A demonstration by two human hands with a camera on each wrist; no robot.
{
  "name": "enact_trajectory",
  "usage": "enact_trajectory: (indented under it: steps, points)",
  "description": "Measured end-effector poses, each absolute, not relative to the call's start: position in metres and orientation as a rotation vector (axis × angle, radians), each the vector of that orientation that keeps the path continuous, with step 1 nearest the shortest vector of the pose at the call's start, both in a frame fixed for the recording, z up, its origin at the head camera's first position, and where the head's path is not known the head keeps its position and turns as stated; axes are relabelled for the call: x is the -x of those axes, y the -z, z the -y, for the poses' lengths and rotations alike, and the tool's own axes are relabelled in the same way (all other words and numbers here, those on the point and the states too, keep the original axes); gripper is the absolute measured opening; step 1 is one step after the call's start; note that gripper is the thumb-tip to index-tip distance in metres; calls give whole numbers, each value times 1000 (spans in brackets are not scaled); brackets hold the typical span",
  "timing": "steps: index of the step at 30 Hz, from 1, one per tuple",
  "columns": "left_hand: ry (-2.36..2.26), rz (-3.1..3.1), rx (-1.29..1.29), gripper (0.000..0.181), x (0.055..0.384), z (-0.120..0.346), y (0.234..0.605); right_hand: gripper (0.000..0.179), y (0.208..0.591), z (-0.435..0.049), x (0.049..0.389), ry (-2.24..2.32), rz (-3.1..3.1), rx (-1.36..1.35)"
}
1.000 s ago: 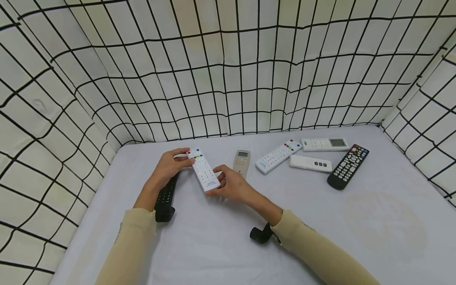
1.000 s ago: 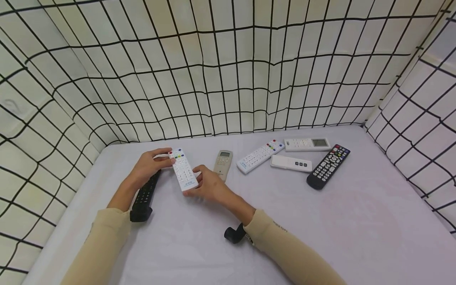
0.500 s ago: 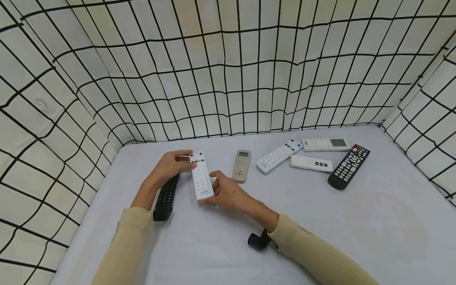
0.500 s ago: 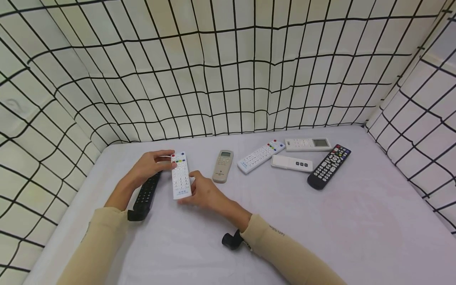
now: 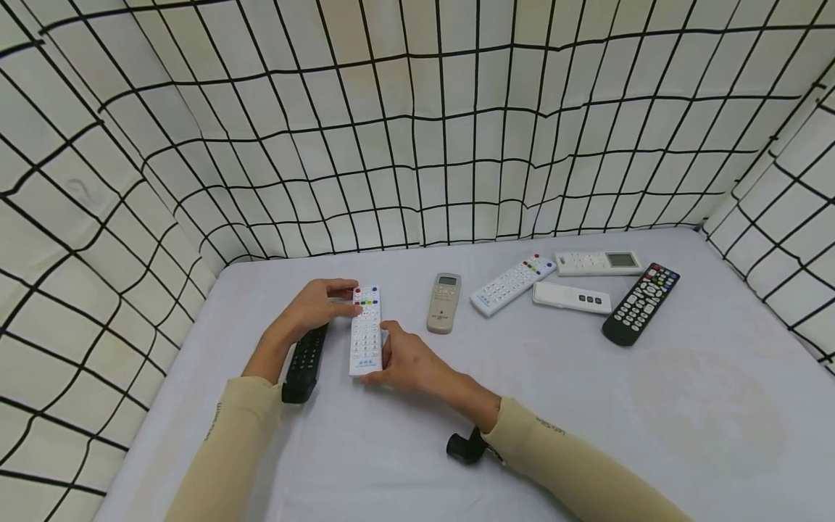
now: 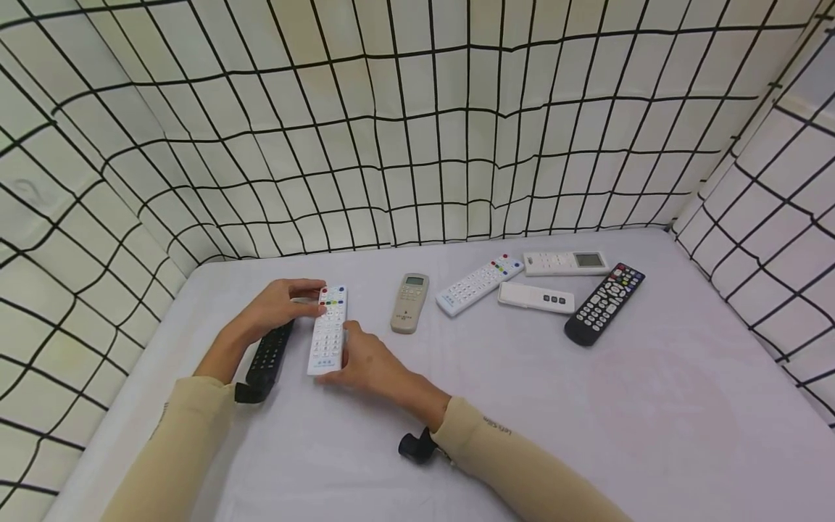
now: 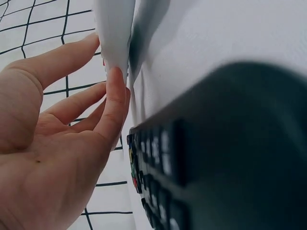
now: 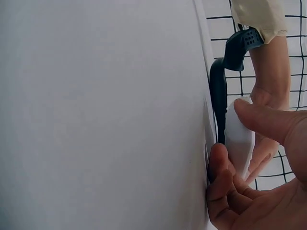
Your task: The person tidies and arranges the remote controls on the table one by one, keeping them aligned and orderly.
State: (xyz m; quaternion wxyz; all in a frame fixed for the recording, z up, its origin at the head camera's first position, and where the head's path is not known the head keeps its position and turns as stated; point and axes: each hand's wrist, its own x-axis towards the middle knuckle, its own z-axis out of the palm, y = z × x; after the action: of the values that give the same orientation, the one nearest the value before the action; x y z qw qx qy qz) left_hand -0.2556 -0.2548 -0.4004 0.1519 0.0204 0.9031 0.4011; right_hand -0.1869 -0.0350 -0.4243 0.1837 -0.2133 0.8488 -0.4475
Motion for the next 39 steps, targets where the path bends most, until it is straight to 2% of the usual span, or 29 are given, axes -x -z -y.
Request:
enact_trajectory:
  steps: [14, 39]
  points:
    - [-1105, -2605, -92, 67, 254, 260, 399, 96, 419, 50, 177, 1217, -2412, 543]
    - [-1082, -2606, -121, 73, 251, 256, 399, 104, 419, 58, 172, 1002, -2542, 536]
